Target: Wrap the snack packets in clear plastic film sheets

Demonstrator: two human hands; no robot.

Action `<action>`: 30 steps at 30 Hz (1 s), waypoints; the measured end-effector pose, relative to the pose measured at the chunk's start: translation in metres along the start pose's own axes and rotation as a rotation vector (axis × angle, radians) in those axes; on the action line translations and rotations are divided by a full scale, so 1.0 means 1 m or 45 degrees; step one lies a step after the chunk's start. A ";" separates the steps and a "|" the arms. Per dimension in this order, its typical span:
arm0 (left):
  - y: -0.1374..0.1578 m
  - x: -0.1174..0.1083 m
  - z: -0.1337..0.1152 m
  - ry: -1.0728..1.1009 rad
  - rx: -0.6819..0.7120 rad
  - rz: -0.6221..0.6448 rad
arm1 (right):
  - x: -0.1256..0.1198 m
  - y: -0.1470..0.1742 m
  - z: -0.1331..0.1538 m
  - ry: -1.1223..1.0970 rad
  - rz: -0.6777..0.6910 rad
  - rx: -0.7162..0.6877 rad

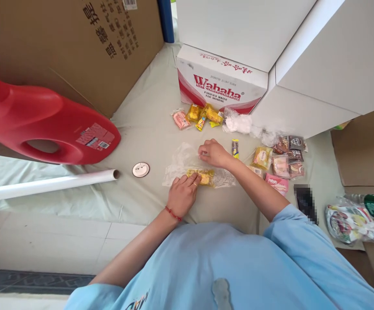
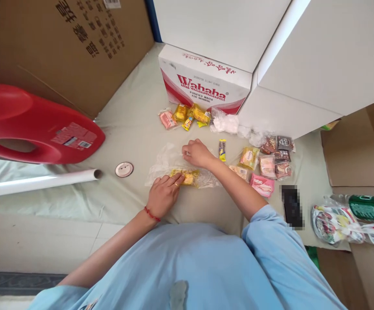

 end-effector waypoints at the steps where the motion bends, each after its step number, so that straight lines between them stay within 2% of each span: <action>1: 0.000 0.001 0.000 0.010 0.000 -0.009 | -0.003 0.010 0.007 -0.009 -0.033 -0.085; 3: 0.000 0.003 0.002 0.060 -0.008 -0.028 | -0.001 0.032 0.022 0.000 0.002 -0.232; 5: 0.002 0.006 0.010 0.179 -0.029 -0.043 | 0.009 0.054 0.034 0.064 0.138 -0.314; 7: 0.009 0.006 0.022 0.386 -0.043 -0.086 | 0.024 0.072 0.042 0.153 0.270 -0.337; 9: 0.020 0.003 0.037 0.635 -0.102 -0.174 | 0.035 0.082 0.046 0.224 0.325 -0.306; 12: 0.035 -0.008 0.067 0.880 -0.433 -0.455 | 0.043 0.086 0.052 0.280 0.334 -0.241; 14: 0.039 -0.016 0.083 0.857 -0.684 -0.646 | 0.043 0.085 0.057 0.287 0.328 -0.202; 15: 0.037 -0.018 0.086 0.804 -0.758 -0.687 | 0.043 0.084 0.060 0.289 0.329 -0.181; 17: 0.027 -0.016 0.088 0.672 -0.821 -0.603 | 0.040 0.083 0.064 0.290 0.327 -0.148; 20: 0.012 -0.004 0.082 0.513 -0.839 -0.265 | 0.036 0.084 0.067 0.270 0.308 -0.157; 22: 0.009 -0.001 0.077 0.468 -0.821 -0.133 | 0.034 0.087 0.065 0.210 0.304 -0.178; 24: 0.009 -0.005 0.069 0.515 -0.789 -0.123 | 0.034 0.090 0.061 0.107 0.310 -0.192; 27: 0.009 -0.017 0.052 0.726 -0.759 -0.124 | 0.037 0.093 0.058 -0.034 0.303 -0.204; 30: 0.000 -0.025 0.025 0.901 -0.621 -0.109 | 0.039 0.096 0.055 -0.120 0.262 -0.204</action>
Point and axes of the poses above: each hand's wrist, its own y-axis away from the middle knuckle, its own x-axis out of the palm, z = x × y, the point moved 4 cm from there along -y, towards the middle knuckle, and after that the axes turned 1 degree about -z, right-handed, at the moved point
